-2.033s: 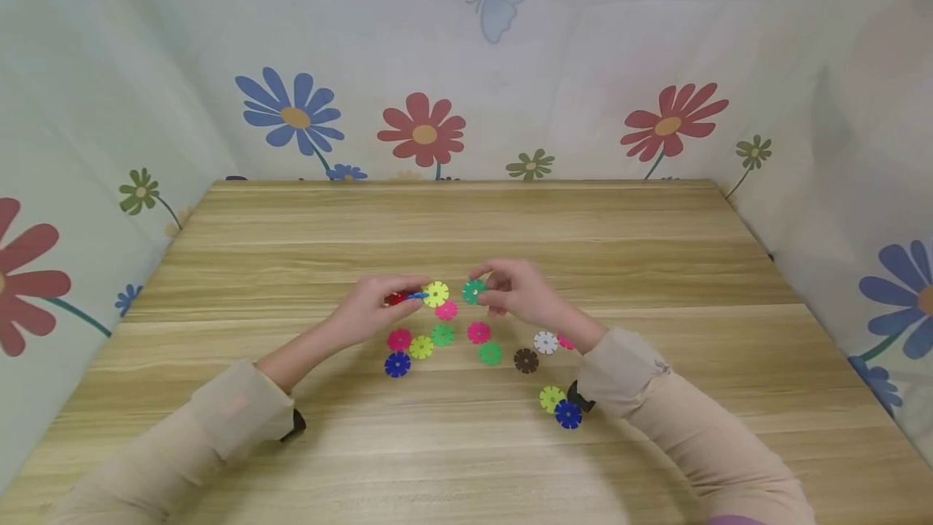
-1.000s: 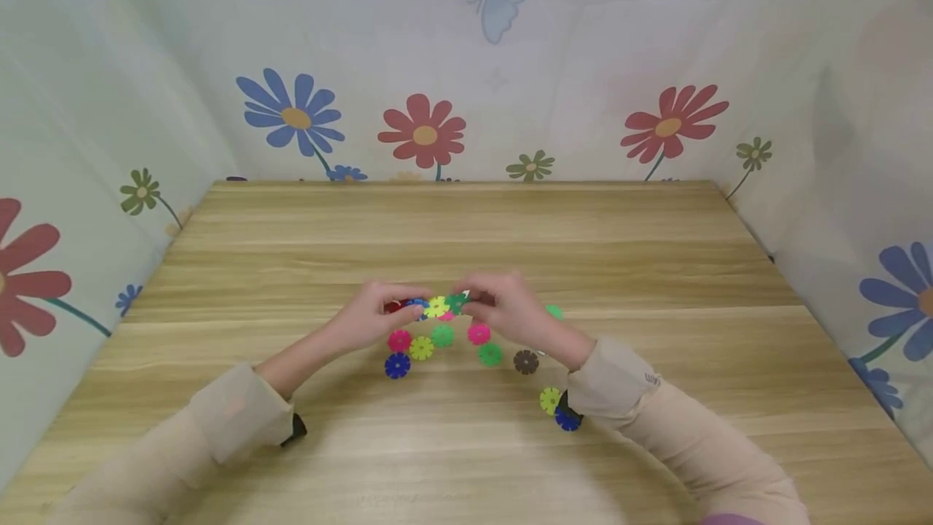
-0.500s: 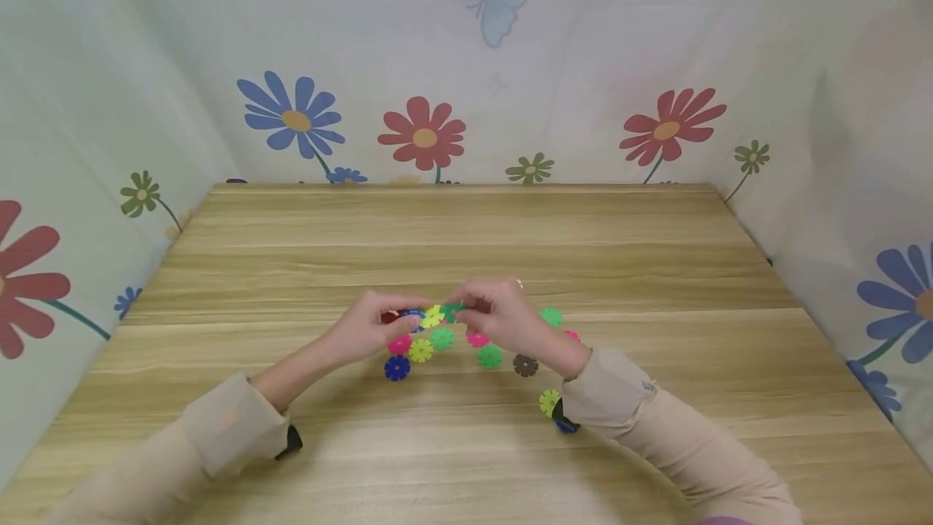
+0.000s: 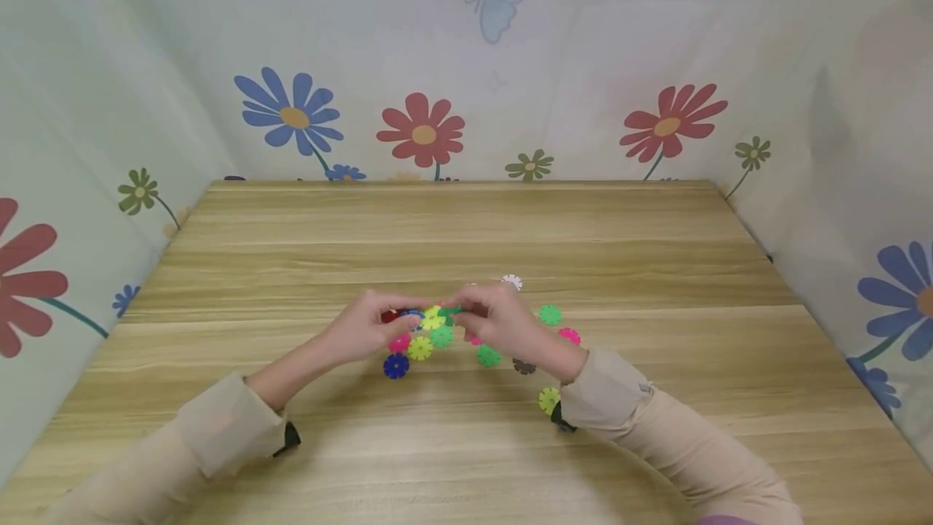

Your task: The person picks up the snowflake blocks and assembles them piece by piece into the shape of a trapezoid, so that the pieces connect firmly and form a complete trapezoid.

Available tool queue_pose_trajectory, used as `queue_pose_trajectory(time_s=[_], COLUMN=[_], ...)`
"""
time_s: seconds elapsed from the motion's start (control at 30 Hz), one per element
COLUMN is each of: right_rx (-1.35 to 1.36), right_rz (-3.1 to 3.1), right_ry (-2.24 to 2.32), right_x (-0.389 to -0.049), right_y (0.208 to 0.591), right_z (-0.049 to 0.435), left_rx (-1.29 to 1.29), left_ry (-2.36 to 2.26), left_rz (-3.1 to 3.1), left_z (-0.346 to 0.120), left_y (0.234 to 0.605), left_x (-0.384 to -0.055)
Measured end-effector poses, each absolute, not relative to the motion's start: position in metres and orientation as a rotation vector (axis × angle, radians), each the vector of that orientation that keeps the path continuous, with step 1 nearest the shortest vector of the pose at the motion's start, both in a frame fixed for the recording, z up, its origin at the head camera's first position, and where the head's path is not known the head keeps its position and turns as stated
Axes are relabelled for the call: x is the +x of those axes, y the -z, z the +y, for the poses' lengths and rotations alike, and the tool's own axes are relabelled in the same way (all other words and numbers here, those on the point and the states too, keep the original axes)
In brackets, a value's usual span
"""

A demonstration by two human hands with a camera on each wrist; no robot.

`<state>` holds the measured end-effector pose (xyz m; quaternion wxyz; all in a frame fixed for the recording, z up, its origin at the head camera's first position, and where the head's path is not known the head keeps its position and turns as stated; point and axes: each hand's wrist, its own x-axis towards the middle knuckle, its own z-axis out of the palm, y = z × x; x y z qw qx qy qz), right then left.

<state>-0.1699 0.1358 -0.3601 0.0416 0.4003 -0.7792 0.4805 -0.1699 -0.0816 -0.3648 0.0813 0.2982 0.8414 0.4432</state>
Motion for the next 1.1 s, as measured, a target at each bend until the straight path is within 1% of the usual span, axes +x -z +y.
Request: queue_pose_trajectory(time_s=[0.23, 0.43, 0.8, 1.1], right_rx=[1.154, 1.205, 1.211, 1.030], right_rz=[-2.478, -2.526, -2.693, -2.858], right_ry=[-1.542, -1.458, -1.373, -1.425], right_x=[-0.178, -0.193, -0.208, -0.225], right_y=[0.350, 0.343, 0.340, 0.344], right_z=[0.138, 0.141, 0.134, 0.140], left_rx=[0.920, 0.908, 0.857, 0.724], left_ry=[-1.189, -1.099, -1.229, -1.275], left_rz=[2.506, 2.545, 2.516, 2.512], left_z=[-0.082, -0.076, -0.070, -0.081], left_y=[0.356, 0.354, 0.360, 0.364], left_x=[-0.178, -0.183, -0.190, -0.196])
